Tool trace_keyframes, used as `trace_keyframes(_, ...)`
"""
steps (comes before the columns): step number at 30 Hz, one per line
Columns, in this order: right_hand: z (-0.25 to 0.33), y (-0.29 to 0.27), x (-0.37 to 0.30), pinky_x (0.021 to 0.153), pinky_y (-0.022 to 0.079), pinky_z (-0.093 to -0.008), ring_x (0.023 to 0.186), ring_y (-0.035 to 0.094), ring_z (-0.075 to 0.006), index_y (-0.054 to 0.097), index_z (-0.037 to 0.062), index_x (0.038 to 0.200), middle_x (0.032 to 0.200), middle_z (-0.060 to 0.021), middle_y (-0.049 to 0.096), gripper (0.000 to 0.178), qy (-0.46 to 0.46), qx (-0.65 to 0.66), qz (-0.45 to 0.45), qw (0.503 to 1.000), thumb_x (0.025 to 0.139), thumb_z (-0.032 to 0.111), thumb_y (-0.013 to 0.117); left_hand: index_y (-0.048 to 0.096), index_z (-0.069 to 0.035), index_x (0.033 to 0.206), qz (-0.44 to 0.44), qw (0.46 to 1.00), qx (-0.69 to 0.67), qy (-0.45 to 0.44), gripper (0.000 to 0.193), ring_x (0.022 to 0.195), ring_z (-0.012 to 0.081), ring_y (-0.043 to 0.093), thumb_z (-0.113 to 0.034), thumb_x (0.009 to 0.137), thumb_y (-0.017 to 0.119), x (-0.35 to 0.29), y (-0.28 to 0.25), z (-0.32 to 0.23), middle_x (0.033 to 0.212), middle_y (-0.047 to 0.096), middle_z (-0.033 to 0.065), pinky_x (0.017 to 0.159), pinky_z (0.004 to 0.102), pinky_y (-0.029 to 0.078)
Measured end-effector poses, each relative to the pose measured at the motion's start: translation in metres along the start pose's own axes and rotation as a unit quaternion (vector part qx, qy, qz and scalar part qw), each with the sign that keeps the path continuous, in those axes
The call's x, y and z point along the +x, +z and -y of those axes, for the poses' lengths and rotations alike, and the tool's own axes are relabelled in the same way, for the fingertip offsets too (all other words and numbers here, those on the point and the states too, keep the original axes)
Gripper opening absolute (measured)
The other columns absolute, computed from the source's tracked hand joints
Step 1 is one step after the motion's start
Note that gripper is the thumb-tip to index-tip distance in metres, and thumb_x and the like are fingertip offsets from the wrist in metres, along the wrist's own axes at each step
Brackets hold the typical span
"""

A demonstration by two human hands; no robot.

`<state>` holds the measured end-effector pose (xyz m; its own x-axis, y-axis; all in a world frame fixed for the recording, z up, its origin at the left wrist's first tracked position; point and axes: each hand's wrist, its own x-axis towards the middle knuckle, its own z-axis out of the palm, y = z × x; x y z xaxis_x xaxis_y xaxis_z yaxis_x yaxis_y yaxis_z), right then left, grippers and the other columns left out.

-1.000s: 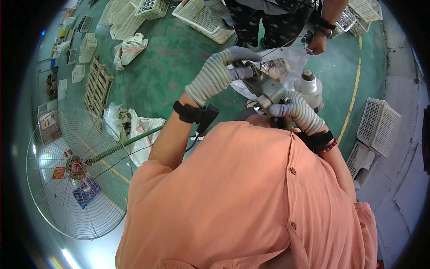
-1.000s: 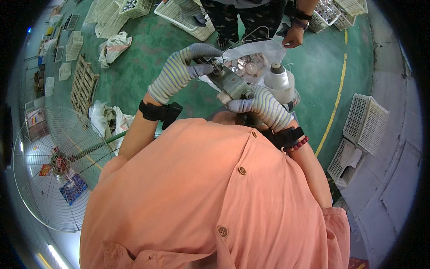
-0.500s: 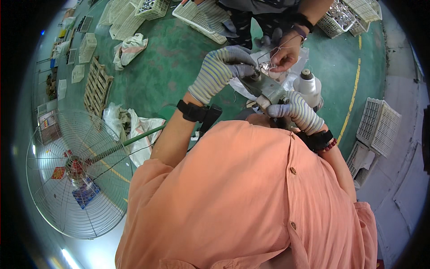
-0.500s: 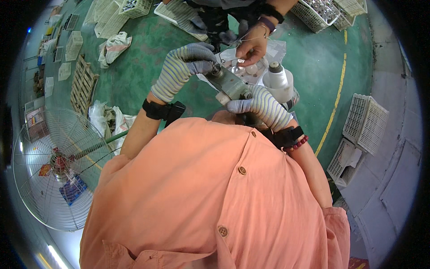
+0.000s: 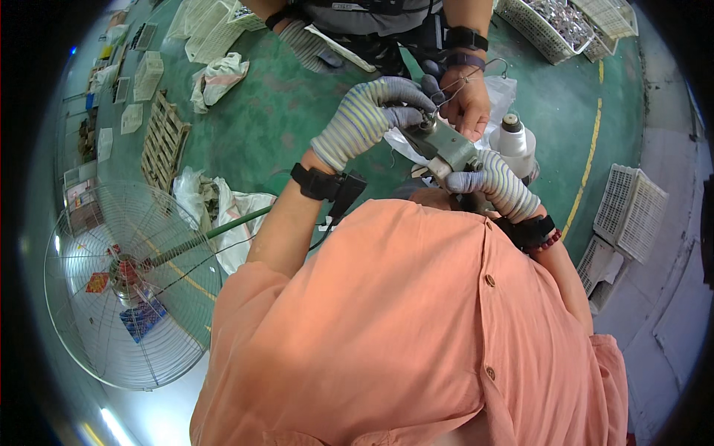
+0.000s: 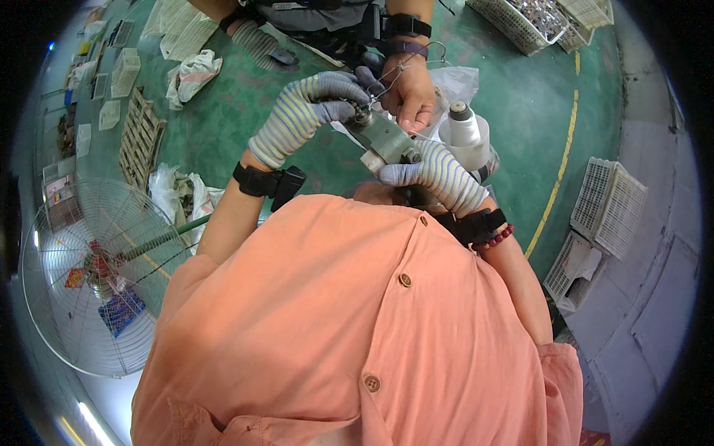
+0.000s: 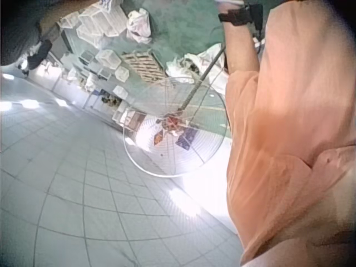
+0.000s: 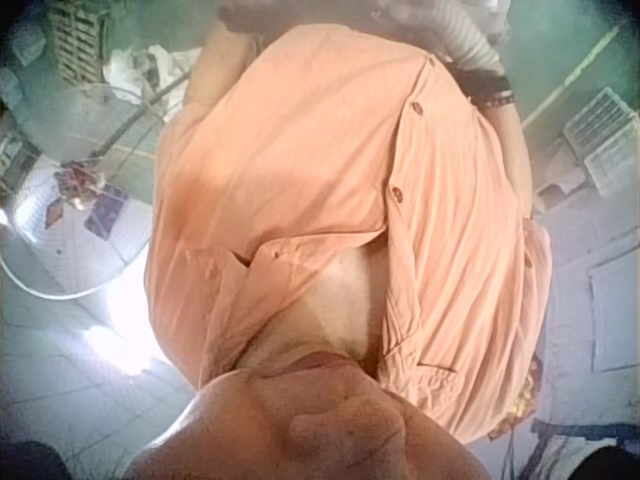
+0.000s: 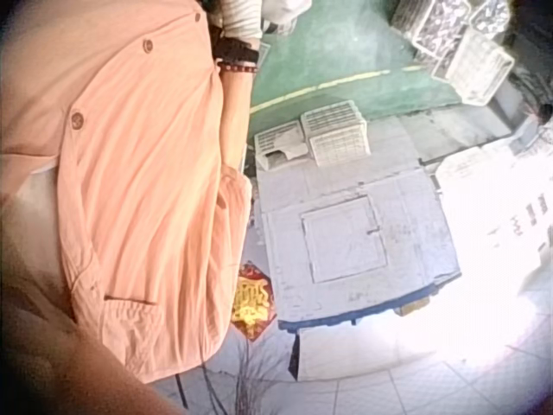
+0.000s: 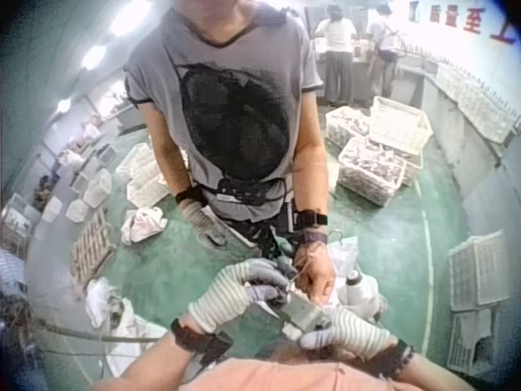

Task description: Sealing bags of small plastic/metal parts using a handheld industrial heat sealer or sewing machine.

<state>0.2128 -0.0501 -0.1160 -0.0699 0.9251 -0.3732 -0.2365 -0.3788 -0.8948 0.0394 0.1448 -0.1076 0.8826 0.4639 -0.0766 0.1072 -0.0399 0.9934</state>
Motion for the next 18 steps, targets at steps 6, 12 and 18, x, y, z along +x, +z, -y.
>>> trace_keyframes(6,-0.005,-0.003,-0.001,0.078,0.048,-0.0284,0.083,0.058,-0.0084,0.075,0.0037,0.111,0.091,0.0029,0.069,0.037,0.037,0.009,0.002,0.999,0.083,0.027,0.085,0.076,-0.002,0.103,-0.009,1.000,-0.011,-0.019,0.019,0.102,0.0143,0.067,-0.001,0.085,0.074,0.001,-0.001,0.008,0.107,0.073,0.0042,0.092,0.0293,0.053)
trace_keyframes(12,-0.006,-0.003,-0.002,0.077,0.048,-0.0278,0.082,0.057,-0.0075,0.075,0.0036,0.111,0.090,0.0032,0.069,0.039,0.040,-0.001,-0.006,0.999,0.083,0.029,0.085,0.076,-0.001,0.102,-0.027,0.997,-0.056,-0.052,0.017,0.099,0.0115,0.067,-0.003,0.085,0.077,0.001,0.002,0.008,0.108,0.072,0.0043,0.089,0.0277,0.054)
trace_keyframes(18,0.000,0.002,-0.006,0.080,0.047,-0.0270,0.083,0.057,-0.0075,0.076,0.0043,0.111,0.091,0.0031,0.069,0.036,0.033,0.001,-0.013,0.999,0.085,0.027,0.083,0.071,-0.002,0.119,-0.067,0.997,-0.046,-0.018,0.036,0.102,0.0118,0.066,-0.010,0.085,0.081,-0.008,0.000,0.003,0.115,0.071,0.0034,0.090,0.0274,0.052)
